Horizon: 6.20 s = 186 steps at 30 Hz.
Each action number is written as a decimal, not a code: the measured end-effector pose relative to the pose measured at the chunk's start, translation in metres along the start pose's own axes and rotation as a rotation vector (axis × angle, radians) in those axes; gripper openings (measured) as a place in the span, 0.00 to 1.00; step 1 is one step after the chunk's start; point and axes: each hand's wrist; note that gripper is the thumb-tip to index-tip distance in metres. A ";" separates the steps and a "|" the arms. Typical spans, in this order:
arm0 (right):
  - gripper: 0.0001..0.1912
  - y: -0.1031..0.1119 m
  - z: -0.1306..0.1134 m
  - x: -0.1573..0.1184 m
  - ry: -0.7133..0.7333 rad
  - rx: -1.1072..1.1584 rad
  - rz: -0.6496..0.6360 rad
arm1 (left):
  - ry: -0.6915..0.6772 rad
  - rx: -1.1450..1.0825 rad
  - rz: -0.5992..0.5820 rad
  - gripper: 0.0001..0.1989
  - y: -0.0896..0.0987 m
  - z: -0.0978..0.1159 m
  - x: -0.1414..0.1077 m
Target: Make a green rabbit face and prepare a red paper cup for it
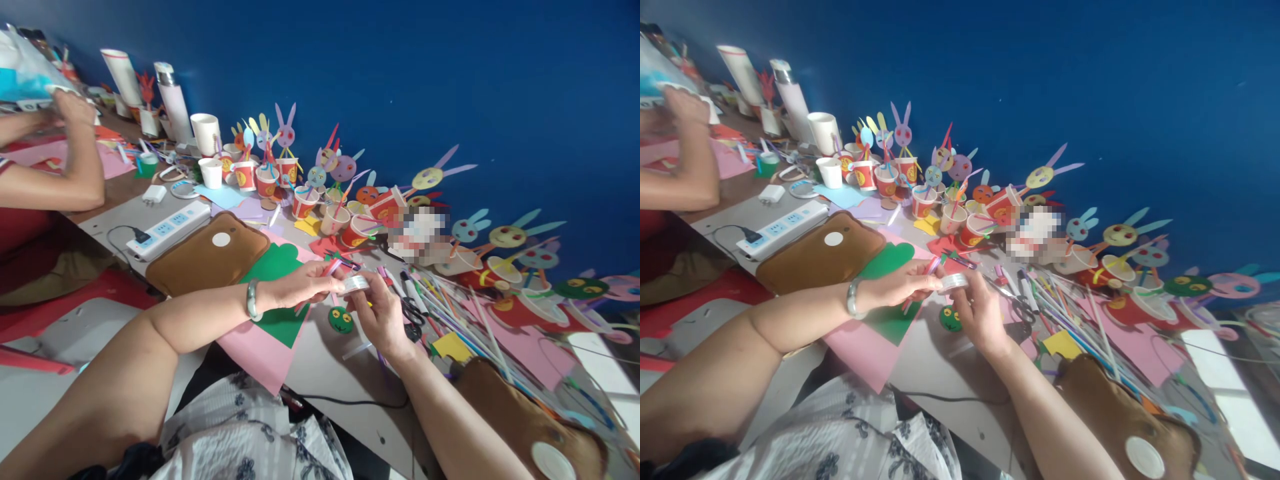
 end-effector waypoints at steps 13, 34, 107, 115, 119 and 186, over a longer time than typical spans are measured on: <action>0.09 -0.001 0.001 -0.006 0.081 -0.132 0.053 | -0.004 -0.040 0.000 0.10 0.004 -0.006 0.002; 0.06 0.000 0.001 -0.003 0.066 -0.033 -0.030 | 0.015 -0.053 -0.027 0.14 0.012 -0.012 0.006; 0.21 -0.015 -0.010 0.004 -0.443 0.811 -0.028 | 0.031 0.141 0.040 0.13 -0.002 0.005 -0.007; 0.22 -0.019 -0.011 0.001 -0.401 0.720 0.011 | 0.027 0.069 0.009 0.17 -0.002 0.003 -0.005; 0.22 -0.019 -0.010 0.001 -0.401 0.722 0.028 | -0.003 0.000 -0.004 0.18 0.000 -0.002 -0.001; 0.21 -0.007 0.000 -0.001 -0.120 -0.106 0.269 | -0.246 0.518 0.276 0.18 0.004 -0.015 0.006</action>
Point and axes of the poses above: each hand's wrist, its own x-axis towards the middle knuckle, its own y-axis out of the back of the hand, z = x × y, and after that the axes turned 5 degrees about y, right-handed
